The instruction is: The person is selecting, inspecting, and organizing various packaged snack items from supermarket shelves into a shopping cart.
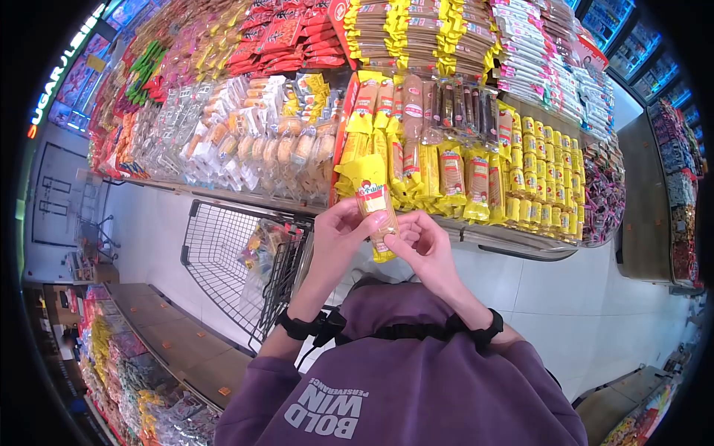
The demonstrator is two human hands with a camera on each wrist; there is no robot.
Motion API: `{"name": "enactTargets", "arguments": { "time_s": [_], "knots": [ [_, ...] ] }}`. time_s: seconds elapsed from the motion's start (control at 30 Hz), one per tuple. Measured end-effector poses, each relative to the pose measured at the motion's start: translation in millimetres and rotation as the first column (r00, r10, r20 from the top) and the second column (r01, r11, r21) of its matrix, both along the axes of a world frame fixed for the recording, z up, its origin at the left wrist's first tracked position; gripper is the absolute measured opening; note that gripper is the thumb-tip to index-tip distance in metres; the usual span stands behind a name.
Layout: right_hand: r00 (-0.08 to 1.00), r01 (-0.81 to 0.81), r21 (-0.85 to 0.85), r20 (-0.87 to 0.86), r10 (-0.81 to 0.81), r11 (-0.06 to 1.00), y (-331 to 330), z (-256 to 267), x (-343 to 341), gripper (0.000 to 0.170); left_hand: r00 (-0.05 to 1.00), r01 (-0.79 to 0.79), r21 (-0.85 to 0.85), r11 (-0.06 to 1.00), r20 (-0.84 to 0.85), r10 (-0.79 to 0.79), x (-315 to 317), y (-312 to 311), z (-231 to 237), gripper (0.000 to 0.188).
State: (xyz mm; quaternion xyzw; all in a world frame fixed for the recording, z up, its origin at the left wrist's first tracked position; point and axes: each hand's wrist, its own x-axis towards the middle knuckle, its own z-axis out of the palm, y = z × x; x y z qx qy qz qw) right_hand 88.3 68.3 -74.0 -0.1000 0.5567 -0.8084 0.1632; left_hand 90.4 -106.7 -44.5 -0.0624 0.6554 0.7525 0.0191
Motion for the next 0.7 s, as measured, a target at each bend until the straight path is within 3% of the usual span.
{"name": "enactTargets", "arguments": {
  "time_s": [0.27, 0.5, 0.7],
  "knots": [
    [0.999, 0.043, -0.047, 0.033, -0.041, 0.998, 21, -2, -10, 0.027, 1.000, -0.001, -0.069, 0.998, 0.003, 0.001, -10, 26, -5, 0.030],
    [0.998, 0.024, -0.044, 0.065, -0.021, 0.999, 9, 0, -39, 0.032, 1.000, -0.006, 0.015, 1.000, -0.022, 0.006, -34, 18, 2, 0.026],
    [0.999, 0.001, 0.070, 0.040, -0.004, 0.998, -14, 15, -55, 0.037, 0.998, 0.044, -0.014, 0.999, -0.055, -0.044, -65, -6, 3, 0.036]
  ]
}}
